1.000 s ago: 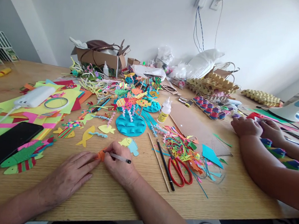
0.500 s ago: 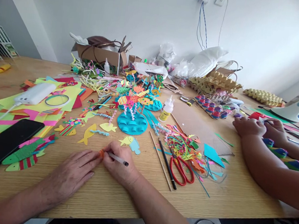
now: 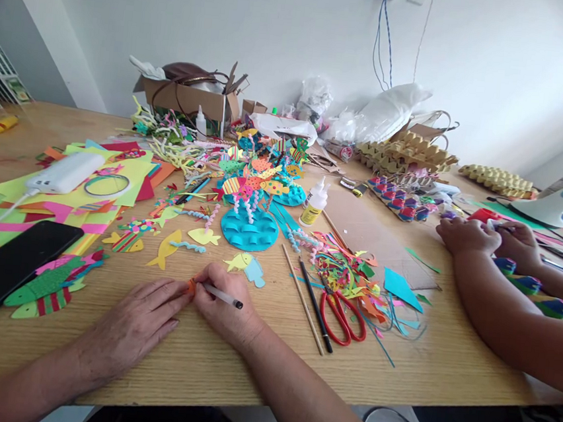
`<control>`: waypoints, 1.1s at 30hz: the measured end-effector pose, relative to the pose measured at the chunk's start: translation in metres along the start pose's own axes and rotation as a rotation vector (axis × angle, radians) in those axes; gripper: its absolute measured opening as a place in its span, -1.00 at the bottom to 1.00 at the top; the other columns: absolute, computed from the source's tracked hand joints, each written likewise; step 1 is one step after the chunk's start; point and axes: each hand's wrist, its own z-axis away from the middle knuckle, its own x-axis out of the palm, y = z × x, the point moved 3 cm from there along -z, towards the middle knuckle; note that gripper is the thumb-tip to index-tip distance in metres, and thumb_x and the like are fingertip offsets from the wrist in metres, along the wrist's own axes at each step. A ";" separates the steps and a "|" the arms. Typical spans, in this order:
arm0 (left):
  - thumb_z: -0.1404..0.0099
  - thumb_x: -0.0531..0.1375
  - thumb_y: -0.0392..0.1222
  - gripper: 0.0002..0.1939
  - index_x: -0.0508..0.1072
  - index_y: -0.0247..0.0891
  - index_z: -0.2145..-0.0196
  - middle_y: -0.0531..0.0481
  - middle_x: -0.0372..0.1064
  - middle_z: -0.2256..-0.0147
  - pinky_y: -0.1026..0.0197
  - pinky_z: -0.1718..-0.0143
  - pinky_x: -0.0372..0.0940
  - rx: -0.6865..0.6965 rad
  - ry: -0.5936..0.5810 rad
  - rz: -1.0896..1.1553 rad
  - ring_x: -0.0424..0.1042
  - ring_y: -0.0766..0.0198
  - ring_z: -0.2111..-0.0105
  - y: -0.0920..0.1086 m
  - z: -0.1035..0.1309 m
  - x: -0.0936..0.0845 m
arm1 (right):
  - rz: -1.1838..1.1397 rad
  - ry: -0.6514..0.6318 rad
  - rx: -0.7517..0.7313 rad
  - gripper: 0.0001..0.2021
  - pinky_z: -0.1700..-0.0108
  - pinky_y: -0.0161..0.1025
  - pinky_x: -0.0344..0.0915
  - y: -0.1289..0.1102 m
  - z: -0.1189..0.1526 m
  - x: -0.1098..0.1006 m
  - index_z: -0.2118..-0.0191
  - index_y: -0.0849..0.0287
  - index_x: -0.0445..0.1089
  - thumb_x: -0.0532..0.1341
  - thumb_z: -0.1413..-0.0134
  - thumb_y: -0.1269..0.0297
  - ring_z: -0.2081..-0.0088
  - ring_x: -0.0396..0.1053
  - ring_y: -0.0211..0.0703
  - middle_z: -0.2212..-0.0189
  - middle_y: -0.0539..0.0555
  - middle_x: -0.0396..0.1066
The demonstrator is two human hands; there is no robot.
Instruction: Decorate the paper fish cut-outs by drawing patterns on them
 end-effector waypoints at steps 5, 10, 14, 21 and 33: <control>-0.31 0.00 -0.34 -0.66 0.34 -0.27 -0.01 -0.12 0.33 0.06 0.06 0.05 0.30 -0.056 -0.012 0.040 0.32 0.12 0.07 -0.002 0.001 0.000 | -0.023 0.015 0.012 -0.89 0.48 -0.42 0.17 -0.002 0.000 -0.003 0.43 0.19 0.35 0.14 0.09 0.52 0.54 0.27 -0.34 0.57 -0.07 0.37; -0.29 0.01 -0.35 -0.65 0.33 -0.26 -0.02 -0.12 0.32 0.06 0.06 0.05 0.31 -0.058 -0.020 0.041 0.32 0.12 0.07 -0.002 0.002 0.001 | -0.012 0.011 0.018 -0.89 0.48 -0.41 0.16 -0.002 -0.001 -0.003 0.44 0.18 0.34 0.14 0.09 0.51 0.54 0.26 -0.34 0.58 -0.08 0.36; -0.29 0.02 -0.36 -0.66 0.34 -0.30 -0.01 -0.16 0.32 0.07 0.04 0.05 0.31 -0.044 -0.005 0.042 0.32 0.09 0.07 -0.002 0.001 0.000 | -0.013 0.004 0.014 -0.89 0.47 -0.42 0.17 -0.001 -0.001 -0.002 0.43 0.19 0.35 0.15 0.08 0.52 0.53 0.28 -0.34 0.55 -0.06 0.39; -0.31 0.00 -0.34 -0.64 0.32 -0.28 -0.04 -0.14 0.33 0.04 0.00 0.05 0.30 -0.027 -0.009 0.054 0.30 0.07 0.04 -0.001 0.000 0.000 | -0.015 -0.014 0.013 -0.90 0.47 -0.42 0.17 0.001 -0.001 0.000 0.40 0.20 0.38 0.16 0.07 0.51 0.53 0.30 -0.35 0.52 -0.04 0.42; -0.32 -0.03 -0.33 -0.67 0.35 -0.33 0.01 -0.13 0.38 0.07 0.06 0.09 0.31 0.021 0.019 -0.033 0.32 0.09 0.08 -0.001 0.000 0.000 | 0.022 0.006 -0.010 -0.90 0.46 -0.40 0.17 0.002 -0.001 0.000 0.45 0.18 0.35 0.15 0.09 0.50 0.53 0.29 -0.33 0.52 -0.04 0.42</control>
